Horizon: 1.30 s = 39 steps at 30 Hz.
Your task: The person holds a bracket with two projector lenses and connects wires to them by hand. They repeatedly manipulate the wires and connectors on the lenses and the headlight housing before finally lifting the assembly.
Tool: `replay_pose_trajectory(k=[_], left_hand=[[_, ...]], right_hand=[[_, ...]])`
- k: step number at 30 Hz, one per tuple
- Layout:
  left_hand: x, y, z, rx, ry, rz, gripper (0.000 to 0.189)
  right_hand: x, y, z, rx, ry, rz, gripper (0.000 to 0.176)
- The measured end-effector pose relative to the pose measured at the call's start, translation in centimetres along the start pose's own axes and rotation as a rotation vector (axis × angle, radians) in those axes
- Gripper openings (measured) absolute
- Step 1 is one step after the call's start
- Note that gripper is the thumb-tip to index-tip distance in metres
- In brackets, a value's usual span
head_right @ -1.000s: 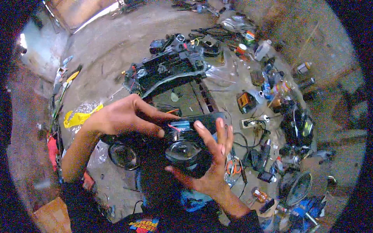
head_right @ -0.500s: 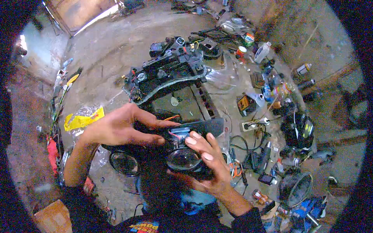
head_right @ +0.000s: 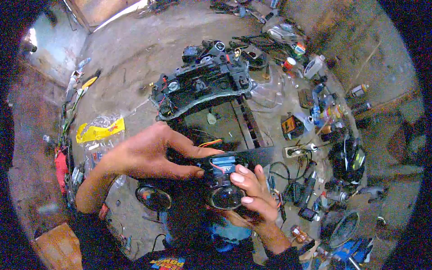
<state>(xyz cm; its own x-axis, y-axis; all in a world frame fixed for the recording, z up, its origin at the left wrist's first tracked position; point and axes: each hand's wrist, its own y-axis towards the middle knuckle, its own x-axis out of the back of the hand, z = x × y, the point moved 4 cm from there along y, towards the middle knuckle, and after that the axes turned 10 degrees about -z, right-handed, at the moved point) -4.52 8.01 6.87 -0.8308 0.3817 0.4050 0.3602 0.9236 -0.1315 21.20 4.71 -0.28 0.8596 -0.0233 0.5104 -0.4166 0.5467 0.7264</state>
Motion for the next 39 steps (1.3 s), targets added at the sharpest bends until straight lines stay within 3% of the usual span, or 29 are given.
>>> replay_pose_trajectory(k=[4,10,11,15,17,20,21,24,28,32,39], left_hand=[[0.1,-0.1,-0.3,0.068,0.062,0.003,0.045],[-0.7,-1.3,-0.7,-0.079,0.073,-0.158,0.044],[-0.6,-1.4,-1.0,-0.055,0.097,-0.155,0.043],[-0.5,-1.6,-1.6,-0.062,0.131,-0.098,0.053],[-0.8,-1.8,-1.1,-0.149,0.105,-0.145,0.052],[-0.9,-2.0,-1.5,-0.196,0.115,-0.180,0.054],[-0.9,-2.1,-1.6,-0.169,0.139,-0.159,0.055],[-0.7,-2.3,-2.2,-0.138,0.193,-0.132,0.058],[-0.9,-2.7,-2.7,-0.189,0.221,-0.143,0.059],[-1.0,-2.7,-2.7,-0.207,0.236,-0.141,0.058],[-0.9,-2.6,-2.6,-0.234,0.251,-0.143,0.056]], right_hand=[[0.0,0.6,0.5,0.006,0.017,-0.058,0.113],[1.6,1.2,1.5,-0.007,0.062,0.069,0.114],[2.3,2.0,1.4,-0.026,0.193,0.072,0.094],[5.6,8.1,0.2,-0.084,0.123,-0.028,0.053],[5.7,12.4,-0.6,-0.291,0.070,-0.003,0.037],[3.4,15.9,-2.9,-0.387,0.185,0.498,0.036],[2.2,16.5,-3.4,-0.293,0.258,0.624,0.029],[0.4,18.1,-3.3,-0.278,0.446,0.813,0.027],[-1.3,18.8,-3.8,-0.142,0.411,1.033,0.027],[-2.6,19.4,-4.1,-0.132,0.465,1.148,0.029],[-4.9,19.4,-4.8,-0.018,0.629,1.173,0.025]])
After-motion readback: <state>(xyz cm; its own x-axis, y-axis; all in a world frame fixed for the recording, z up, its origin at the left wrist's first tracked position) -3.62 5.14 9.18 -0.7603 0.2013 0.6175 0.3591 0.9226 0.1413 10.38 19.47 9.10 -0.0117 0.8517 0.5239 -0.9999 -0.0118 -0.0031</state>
